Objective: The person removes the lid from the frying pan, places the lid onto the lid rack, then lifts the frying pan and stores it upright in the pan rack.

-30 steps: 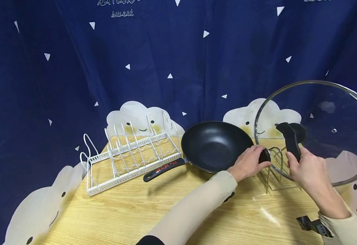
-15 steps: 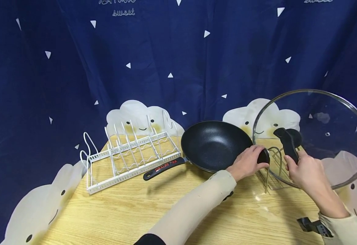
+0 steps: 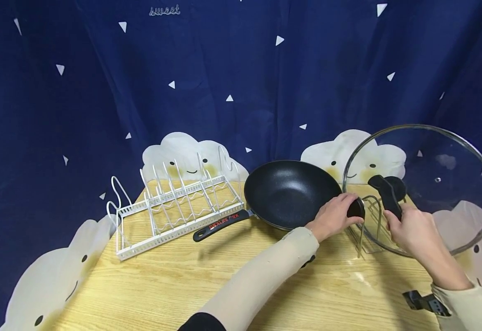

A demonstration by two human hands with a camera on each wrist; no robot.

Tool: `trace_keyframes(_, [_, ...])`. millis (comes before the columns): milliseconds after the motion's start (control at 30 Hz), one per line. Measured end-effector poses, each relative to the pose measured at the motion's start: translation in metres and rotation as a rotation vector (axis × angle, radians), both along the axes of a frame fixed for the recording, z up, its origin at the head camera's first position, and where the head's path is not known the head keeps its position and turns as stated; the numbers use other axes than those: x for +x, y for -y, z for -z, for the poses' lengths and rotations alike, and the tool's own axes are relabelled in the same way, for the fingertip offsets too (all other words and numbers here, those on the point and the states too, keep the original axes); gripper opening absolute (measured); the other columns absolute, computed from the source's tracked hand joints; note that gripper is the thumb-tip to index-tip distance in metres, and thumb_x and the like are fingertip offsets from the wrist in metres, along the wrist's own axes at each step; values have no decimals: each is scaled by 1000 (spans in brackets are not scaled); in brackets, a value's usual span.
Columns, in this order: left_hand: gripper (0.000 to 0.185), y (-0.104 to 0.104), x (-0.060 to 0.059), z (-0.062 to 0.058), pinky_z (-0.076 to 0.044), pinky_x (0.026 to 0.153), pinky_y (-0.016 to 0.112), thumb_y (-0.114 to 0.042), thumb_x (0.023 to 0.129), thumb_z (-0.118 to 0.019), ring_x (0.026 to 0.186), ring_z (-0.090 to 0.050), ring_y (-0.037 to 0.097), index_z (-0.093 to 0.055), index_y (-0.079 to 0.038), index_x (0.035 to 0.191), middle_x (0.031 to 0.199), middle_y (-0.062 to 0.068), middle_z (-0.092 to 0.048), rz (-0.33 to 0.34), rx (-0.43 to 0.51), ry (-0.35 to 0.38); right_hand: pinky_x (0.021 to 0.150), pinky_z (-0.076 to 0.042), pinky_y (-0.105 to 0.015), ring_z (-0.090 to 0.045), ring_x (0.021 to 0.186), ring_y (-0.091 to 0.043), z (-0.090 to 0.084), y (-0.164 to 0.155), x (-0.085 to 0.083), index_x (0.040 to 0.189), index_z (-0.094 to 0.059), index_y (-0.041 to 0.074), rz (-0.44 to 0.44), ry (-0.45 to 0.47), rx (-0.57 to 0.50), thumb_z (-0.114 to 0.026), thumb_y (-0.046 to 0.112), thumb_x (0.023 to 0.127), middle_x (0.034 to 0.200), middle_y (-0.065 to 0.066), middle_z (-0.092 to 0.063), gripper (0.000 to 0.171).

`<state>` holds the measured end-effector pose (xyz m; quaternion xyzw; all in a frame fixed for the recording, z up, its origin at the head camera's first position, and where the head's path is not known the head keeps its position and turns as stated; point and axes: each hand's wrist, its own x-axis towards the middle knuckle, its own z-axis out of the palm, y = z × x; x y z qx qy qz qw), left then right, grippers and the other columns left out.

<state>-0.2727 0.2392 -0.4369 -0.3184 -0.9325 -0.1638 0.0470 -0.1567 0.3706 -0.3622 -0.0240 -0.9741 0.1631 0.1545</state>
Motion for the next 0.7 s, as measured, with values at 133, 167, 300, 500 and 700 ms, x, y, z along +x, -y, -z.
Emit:
trace_keyframes(133, [66, 0, 0, 0, -40, 93, 17, -61, 84, -53, 124, -38, -4, -32, -39, 143, 142, -24, -33, 3, 3, 9, 45, -36, -38, -44, 41, -15, 2, -2, -3, 77, -52, -2, -4, -4, 10, -45, 26, 100, 43, 6, -46, 36])
trace_keyframes(167, [66, 0, 0, -1, -40, 93, 17, -61, 85, -54, 124, -37, -4, -33, -38, 143, 142, -23, -33, 4, 5, 8, 47, -37, -40, -44, 42, -16, 2, -3, -4, 77, -52, -3, -7, -10, 16, -46, 25, 99, 44, 5, -46, 36])
trace_keyframes(300, [66, 0, -1, 0, -38, 94, 16, -61, 85, -53, 125, -37, -4, -33, -37, 143, 142, -22, -33, 8, 3, -15, 46, -37, -38, -44, 44, -16, 2, -4, -8, 75, -53, -1, -30, -12, 20, -47, 24, 99, 47, 4, -48, 35])
trace_keyframes(500, [65, 1, -1, 0, -38, 94, 16, -61, 85, -54, 124, -37, -4, -35, -37, 142, 142, -23, -34, 19, 4, -29, 44, -34, -32, -45, 43, -15, 3, -3, -11, 73, -53, 1, -42, 38, -10, -48, 25, 99, 50, 3, -51, 35])
trace_keyframes(700, [64, 1, -1, 0, -38, 94, 16, -61, 85, -54, 124, -38, -5, -36, -37, 141, 142, -22, -35, 19, 12, -44, 45, -37, -37, -47, 45, -21, 8, -3, -17, 66, -53, 4, -50, 23, 3, -49, 24, 98, 50, 0, -49, 38])
